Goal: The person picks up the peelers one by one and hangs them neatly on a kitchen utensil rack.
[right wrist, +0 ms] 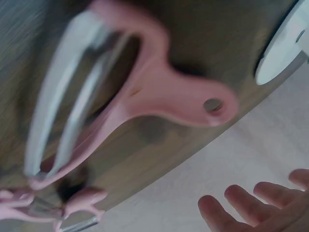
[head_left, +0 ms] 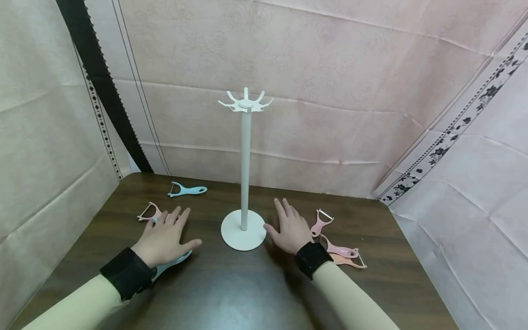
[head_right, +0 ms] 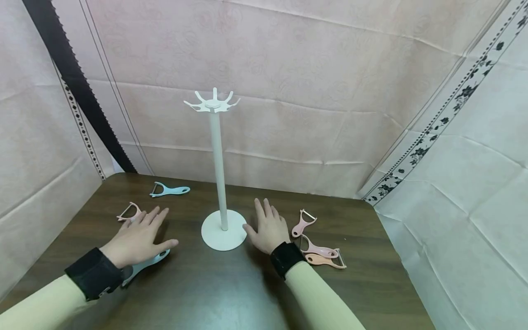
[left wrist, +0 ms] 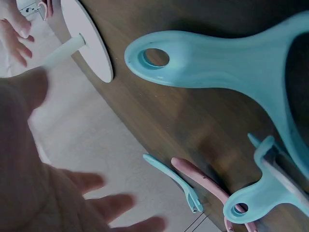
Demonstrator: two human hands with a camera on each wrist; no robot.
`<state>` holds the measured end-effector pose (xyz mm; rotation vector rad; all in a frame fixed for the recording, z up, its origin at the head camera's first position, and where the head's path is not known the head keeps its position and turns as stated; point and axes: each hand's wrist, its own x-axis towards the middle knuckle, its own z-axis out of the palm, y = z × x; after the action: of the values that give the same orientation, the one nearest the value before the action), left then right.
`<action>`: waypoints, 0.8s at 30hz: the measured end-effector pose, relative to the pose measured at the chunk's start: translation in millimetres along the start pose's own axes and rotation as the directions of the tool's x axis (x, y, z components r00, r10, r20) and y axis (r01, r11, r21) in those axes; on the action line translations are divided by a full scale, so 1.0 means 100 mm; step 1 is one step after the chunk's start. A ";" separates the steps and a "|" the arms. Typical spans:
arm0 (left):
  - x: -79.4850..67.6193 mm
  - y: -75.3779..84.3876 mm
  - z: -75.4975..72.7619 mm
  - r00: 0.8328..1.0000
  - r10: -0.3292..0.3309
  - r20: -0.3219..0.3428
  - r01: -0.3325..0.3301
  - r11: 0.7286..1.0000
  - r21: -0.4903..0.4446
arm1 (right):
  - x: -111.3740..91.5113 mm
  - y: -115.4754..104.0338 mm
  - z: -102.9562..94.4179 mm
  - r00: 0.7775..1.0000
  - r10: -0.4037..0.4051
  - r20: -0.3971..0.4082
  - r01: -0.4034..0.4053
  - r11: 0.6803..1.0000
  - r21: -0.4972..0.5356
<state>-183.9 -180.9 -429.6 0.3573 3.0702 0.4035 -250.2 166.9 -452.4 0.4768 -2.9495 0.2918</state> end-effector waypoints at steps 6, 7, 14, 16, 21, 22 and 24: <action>-0.11 -0.09 -0.10 0.987 -0.012 0.160 0.018 0.999 -0.039 | 0.07 -0.22 0.02 0.999 -0.044 0.030 0.042 0.997 0.063; -0.12 -0.11 -0.11 0.983 -0.017 0.180 0.024 0.999 -0.036 | 0.08 -0.26 0.02 0.998 -0.053 0.028 0.050 0.995 0.086; -0.17 -0.22 -0.07 0.963 -0.054 0.263 0.063 0.998 -0.025 | 0.23 -0.41 0.16 0.995 -0.001 0.102 -0.033 0.945 0.326; -0.19 -0.24 -0.04 0.961 -0.062 0.270 0.075 0.996 -0.039 | 0.27 -0.43 0.23 0.990 0.024 0.141 -0.076 0.926 0.369; -0.25 -0.28 0.02 0.963 -0.054 0.264 0.076 0.994 -0.073 | 0.32 -0.46 0.37 0.982 0.026 0.186 -0.097 0.919 0.383; -0.25 -0.28 0.03 0.965 -0.046 0.258 0.065 0.996 -0.066 | 0.33 -0.47 0.38 0.981 0.025 0.191 -0.097 0.920 0.379; -0.25 -0.30 0.04 0.969 -0.026 0.246 0.037 0.998 -0.043 | 0.33 -0.49 0.42 0.981 0.017 0.193 -0.090 0.921 0.379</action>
<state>-165.5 -213.6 -441.0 0.3286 2.8171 0.3967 -270.0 102.9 -479.4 0.4911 -3.0920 0.8963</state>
